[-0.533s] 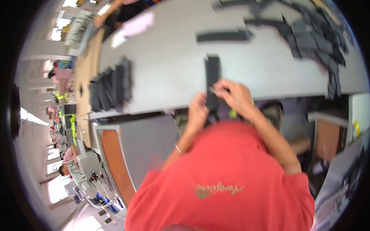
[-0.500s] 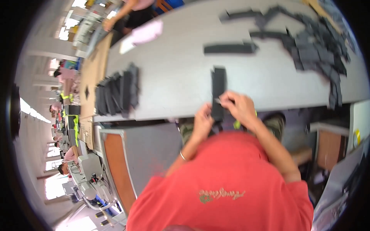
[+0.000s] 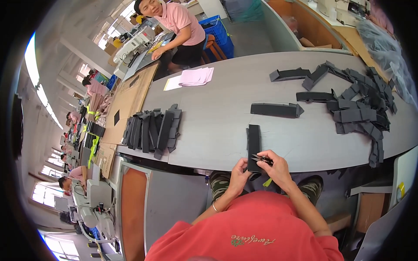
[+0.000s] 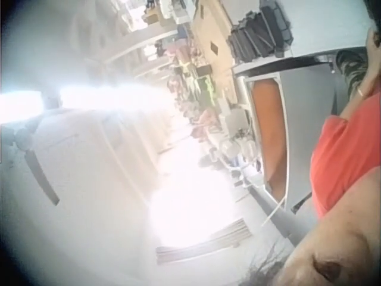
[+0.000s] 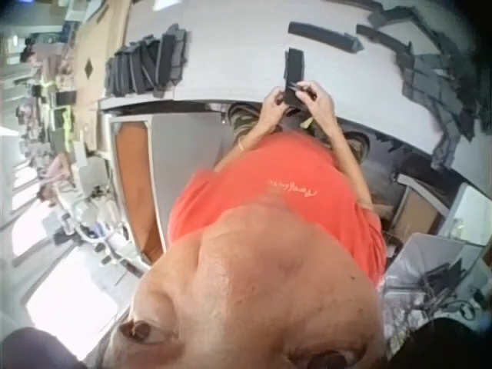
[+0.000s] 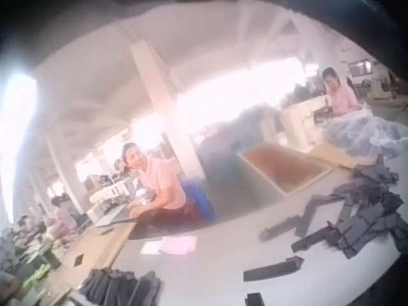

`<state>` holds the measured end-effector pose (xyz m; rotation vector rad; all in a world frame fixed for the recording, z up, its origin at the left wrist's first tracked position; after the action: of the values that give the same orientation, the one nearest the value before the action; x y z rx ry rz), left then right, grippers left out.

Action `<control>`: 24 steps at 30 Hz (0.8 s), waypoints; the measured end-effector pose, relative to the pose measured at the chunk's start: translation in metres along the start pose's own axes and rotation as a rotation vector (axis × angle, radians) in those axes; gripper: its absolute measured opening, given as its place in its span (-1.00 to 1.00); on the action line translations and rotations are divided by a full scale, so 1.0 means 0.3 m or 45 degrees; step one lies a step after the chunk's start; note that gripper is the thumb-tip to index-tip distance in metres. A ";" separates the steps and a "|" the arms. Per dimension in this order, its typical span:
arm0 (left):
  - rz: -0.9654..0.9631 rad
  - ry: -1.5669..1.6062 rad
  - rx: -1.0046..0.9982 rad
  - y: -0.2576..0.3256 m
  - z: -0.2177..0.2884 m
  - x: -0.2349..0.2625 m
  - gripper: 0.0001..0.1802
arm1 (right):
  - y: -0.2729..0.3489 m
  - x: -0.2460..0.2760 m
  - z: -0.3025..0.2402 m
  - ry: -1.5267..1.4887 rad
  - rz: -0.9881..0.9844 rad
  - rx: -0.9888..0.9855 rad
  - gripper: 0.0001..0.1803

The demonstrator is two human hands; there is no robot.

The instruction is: Trimming excess threads and material from small black fabric components using hand snips.

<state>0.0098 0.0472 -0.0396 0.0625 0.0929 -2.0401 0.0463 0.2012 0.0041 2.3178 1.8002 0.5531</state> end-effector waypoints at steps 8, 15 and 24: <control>0.081 0.275 0.028 0.014 0.066 -0.008 -0.74 | 0.095 -0.019 -0.106 0.306 -0.009 0.332 -0.57; 0.124 0.182 0.136 -0.021 0.176 0.011 -0.65 | 0.035 0.013 -0.092 0.212 -0.072 0.446 -0.69; 0.108 0.333 -0.121 -0.085 0.176 0.036 -0.69 | 0.027 0.058 -0.128 -0.013 0.002 0.399 -0.70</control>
<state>-0.0182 0.0441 0.0129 0.2697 0.3447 -1.9310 0.0426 0.2118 0.0455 2.5093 2.0056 0.2742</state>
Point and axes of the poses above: each hand's wrist, its own y-axis away from the middle knuckle, its own x-axis out of the back of the hand, z = x × y, the point moved 4 cm from there along -y, towards the middle knuckle, and after that the axes turned 13 degrees about -x, right-handed, at the moved point
